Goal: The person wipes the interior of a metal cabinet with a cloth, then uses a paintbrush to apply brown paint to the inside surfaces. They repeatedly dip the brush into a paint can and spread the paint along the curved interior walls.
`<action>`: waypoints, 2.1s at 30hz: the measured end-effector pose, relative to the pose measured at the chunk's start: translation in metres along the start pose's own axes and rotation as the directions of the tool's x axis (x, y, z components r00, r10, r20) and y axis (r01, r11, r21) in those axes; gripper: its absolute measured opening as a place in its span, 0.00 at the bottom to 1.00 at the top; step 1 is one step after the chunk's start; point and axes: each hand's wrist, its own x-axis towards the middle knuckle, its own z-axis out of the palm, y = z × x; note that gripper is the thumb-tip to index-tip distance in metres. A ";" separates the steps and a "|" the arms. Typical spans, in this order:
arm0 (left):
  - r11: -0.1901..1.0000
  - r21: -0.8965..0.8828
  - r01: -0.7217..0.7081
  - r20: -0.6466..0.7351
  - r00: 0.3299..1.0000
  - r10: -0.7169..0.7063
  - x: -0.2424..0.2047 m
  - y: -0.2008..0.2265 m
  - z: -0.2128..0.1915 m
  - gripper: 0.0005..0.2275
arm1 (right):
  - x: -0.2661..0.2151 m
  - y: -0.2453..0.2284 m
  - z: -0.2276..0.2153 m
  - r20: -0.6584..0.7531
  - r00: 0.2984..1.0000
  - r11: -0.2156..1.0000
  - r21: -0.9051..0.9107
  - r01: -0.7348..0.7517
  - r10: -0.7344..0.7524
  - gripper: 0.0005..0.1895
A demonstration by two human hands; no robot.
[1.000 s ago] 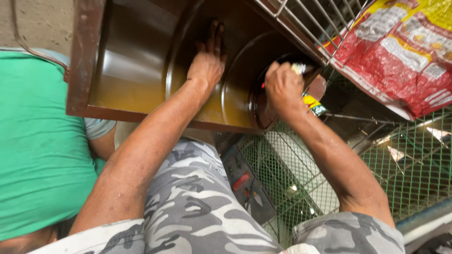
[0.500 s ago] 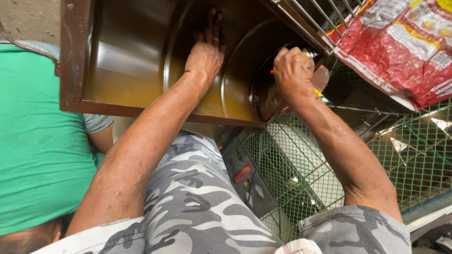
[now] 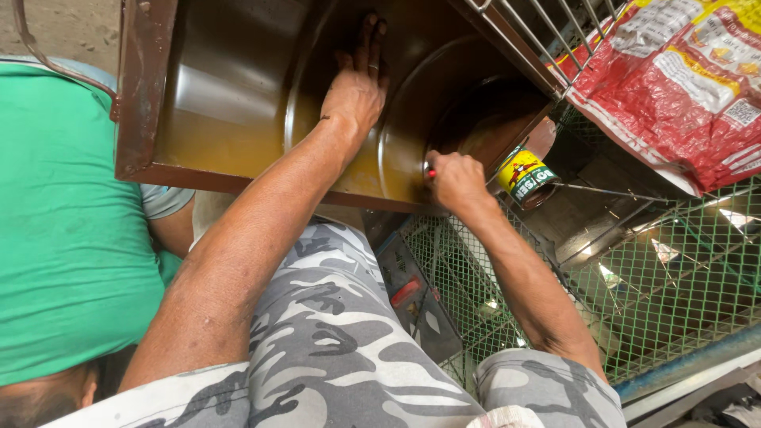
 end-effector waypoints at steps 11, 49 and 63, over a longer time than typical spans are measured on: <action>0.996 -0.073 -0.058 0.034 0.998 0.060 0.006 0.010 0.014 0.24 | 0.028 0.091 -0.056 -0.311 0.938 0.943 -0.331 0.045 -0.154 0.11; 0.996 0.045 -0.073 0.082 0.994 0.069 0.002 0.003 0.000 0.30 | 0.035 0.076 -0.026 -0.321 0.944 0.975 -0.222 0.001 -0.075 0.13; 0.999 0.036 -0.009 0.017 1.000 0.009 0.002 0.006 0.002 0.26 | 0.006 0.005 -0.024 0.266 0.963 0.992 0.104 -0.071 0.041 0.08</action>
